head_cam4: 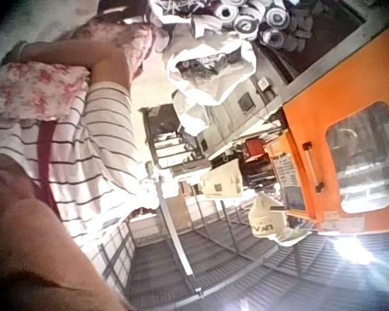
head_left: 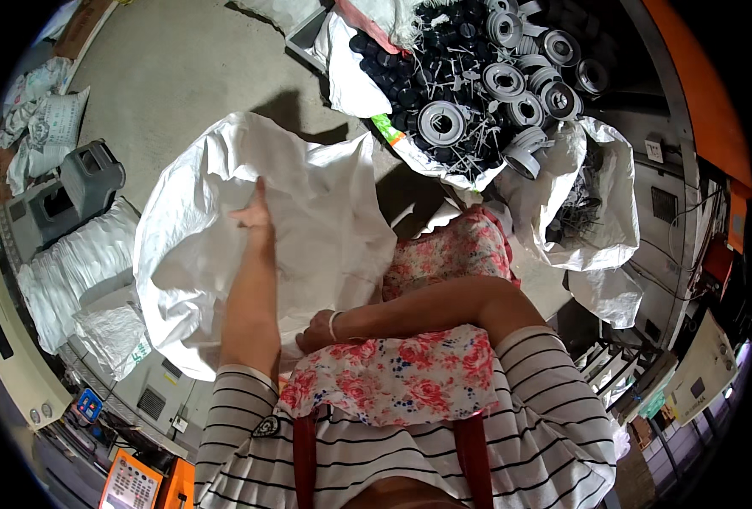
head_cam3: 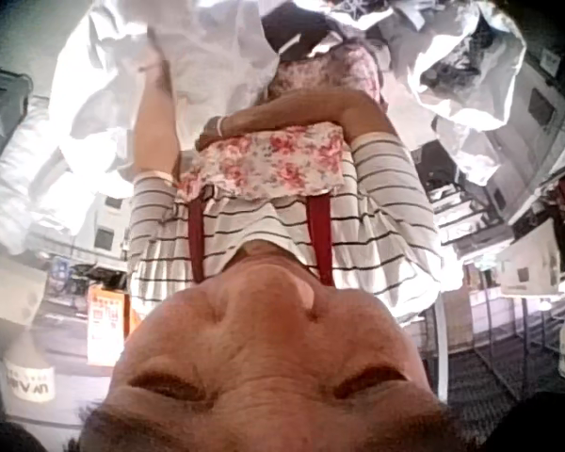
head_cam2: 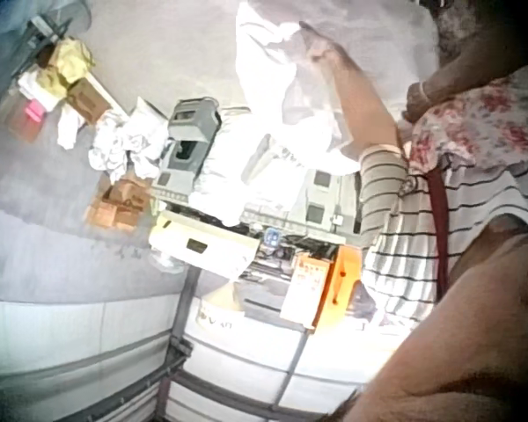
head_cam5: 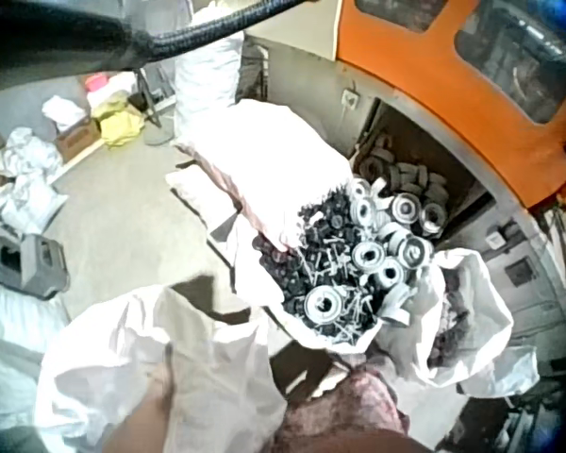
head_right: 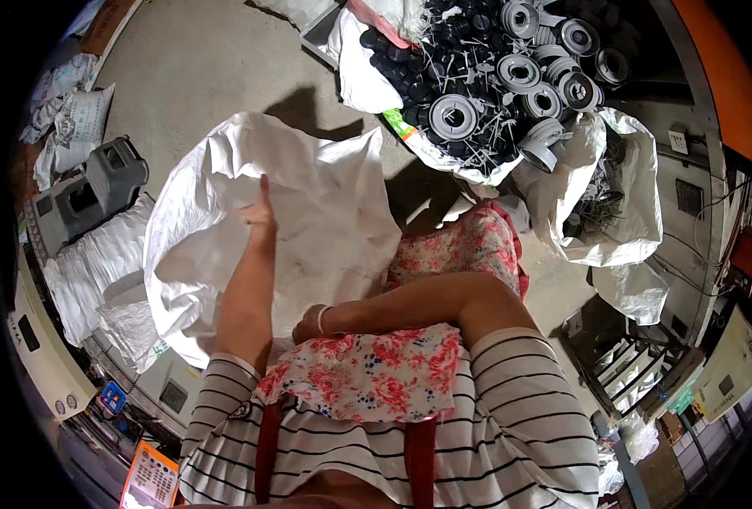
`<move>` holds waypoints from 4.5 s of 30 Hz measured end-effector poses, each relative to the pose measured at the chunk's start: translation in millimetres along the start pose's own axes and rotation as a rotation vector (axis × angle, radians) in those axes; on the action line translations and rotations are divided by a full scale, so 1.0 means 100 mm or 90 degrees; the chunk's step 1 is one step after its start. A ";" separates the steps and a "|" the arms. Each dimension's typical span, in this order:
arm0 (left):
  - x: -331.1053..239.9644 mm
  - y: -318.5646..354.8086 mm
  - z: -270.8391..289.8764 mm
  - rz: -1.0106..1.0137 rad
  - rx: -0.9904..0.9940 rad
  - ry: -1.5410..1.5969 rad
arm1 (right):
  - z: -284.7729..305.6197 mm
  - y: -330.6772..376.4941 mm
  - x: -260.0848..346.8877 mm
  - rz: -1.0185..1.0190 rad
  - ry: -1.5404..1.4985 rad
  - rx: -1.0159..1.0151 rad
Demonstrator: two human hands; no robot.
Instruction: The person sits on the floor and sorts grey plastic rings from a large white sack filled with mixed plastic parts. They pick up the rings one by one, inspect them, and place them into a separate white sack. The person wears gloves during the process.
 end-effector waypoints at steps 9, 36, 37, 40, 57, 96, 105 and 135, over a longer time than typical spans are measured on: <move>-1.29 -0.47 -0.10 -0.163 0.206 0.216 | -0.26 0.46 -0.38 0.118 -0.275 0.075; -3.11 -1.31 -2.50 -0.430 0.041 0.296 | 1.38 1.72 -5.20 -0.097 0.193 -0.098; -3.09 -1.36 -2.31 -0.486 -0.003 0.246 | 1.28 1.69 -5.27 -0.100 0.152 -0.084; -3.14 -0.95 -2.65 -0.613 0.015 0.225 | 1.19 1.75 -5.32 -0.010 0.173 -0.180; -1.02 3.68 -2.70 -1.000 -0.603 -0.046 | 0.54 1.88 -5.14 -0.214 0.403 -0.515; 0.93 -1.44 -1.98 -0.115 0.119 -0.193 | 4.00 1.80 -5.96 -0.370 0.544 -0.443; -0.09 -0.39 -2.53 -0.404 0.001 0.047 | 3.51 2.36 -5.37 -0.162 0.622 -0.789; -1.13 -1.61 -2.58 -0.602 0.116 -0.065 | 1.80 2.03 -5.58 -0.043 0.305 -0.615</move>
Point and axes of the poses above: each hand's wrist, its own y-axis away from the middle knuckle, its own z-axis out of the back of the hand, x = y × z, the point moved 8 cm from there along -y, towards the middle knuckle, and after that the axes turned 14 degrees about -y, right-handed, at the moved point
